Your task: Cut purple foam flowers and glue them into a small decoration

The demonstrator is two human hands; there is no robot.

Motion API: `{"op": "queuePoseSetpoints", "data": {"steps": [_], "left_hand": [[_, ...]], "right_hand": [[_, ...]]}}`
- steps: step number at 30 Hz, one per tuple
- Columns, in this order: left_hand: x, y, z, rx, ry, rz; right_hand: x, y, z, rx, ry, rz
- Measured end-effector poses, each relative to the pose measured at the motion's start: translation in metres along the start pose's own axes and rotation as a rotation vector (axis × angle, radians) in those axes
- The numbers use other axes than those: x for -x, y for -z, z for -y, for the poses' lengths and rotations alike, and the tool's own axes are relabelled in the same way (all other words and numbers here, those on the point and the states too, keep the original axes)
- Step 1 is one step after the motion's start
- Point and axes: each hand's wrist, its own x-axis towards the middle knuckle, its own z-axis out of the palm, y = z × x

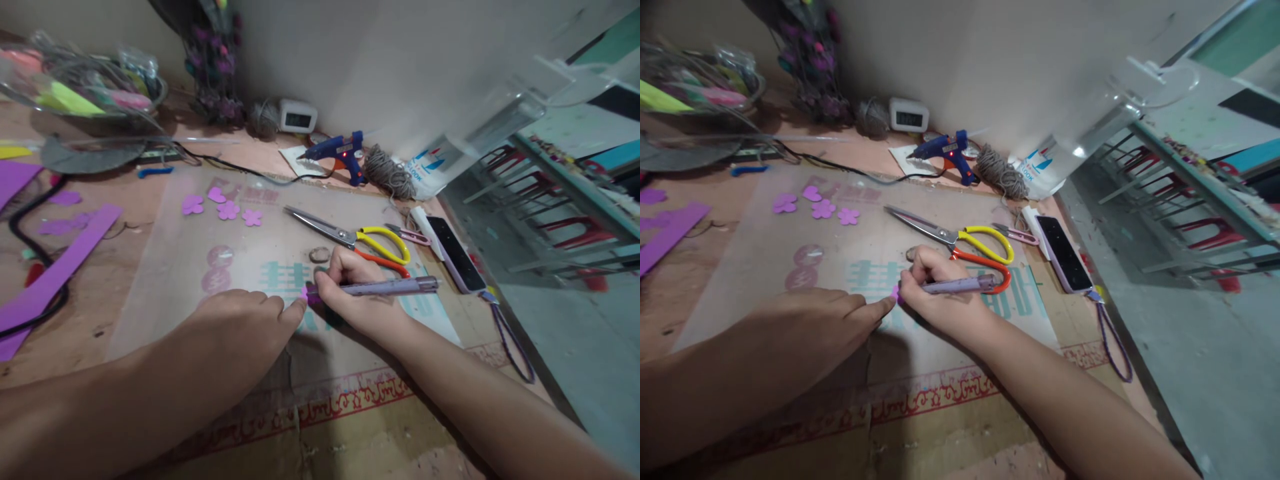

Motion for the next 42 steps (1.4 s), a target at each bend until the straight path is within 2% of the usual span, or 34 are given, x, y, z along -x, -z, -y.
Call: {"op": "queuePoseSetpoints", "data": {"steps": [7, 19, 25, 33, 42], "left_hand": [[0.001, -0.006, 0.001, 0.016, -0.018, 0.003], [-0.003, 0.000, 0.003, 0.068, -0.004, 0.032], [-0.004, 0.003, 0.002, 0.079, 0.013, 0.087], [-0.001, -0.005, 0.002, 0.132, 0.046, 0.052], [-0.002, -0.011, 0.003, 0.165, 0.024, 0.018]], "right_hand": [[-0.001, 0.001, -0.001, -0.043, -0.010, 0.060], [-0.002, 0.005, -0.001, 0.009, 0.022, 0.046], [-0.001, 0.003, -0.004, 0.028, 0.021, 0.024], [-0.002, 0.003, -0.003, 0.044, 0.020, 0.005], [-0.001, 0.001, -0.001, 0.046, 0.007, -0.008]]}}
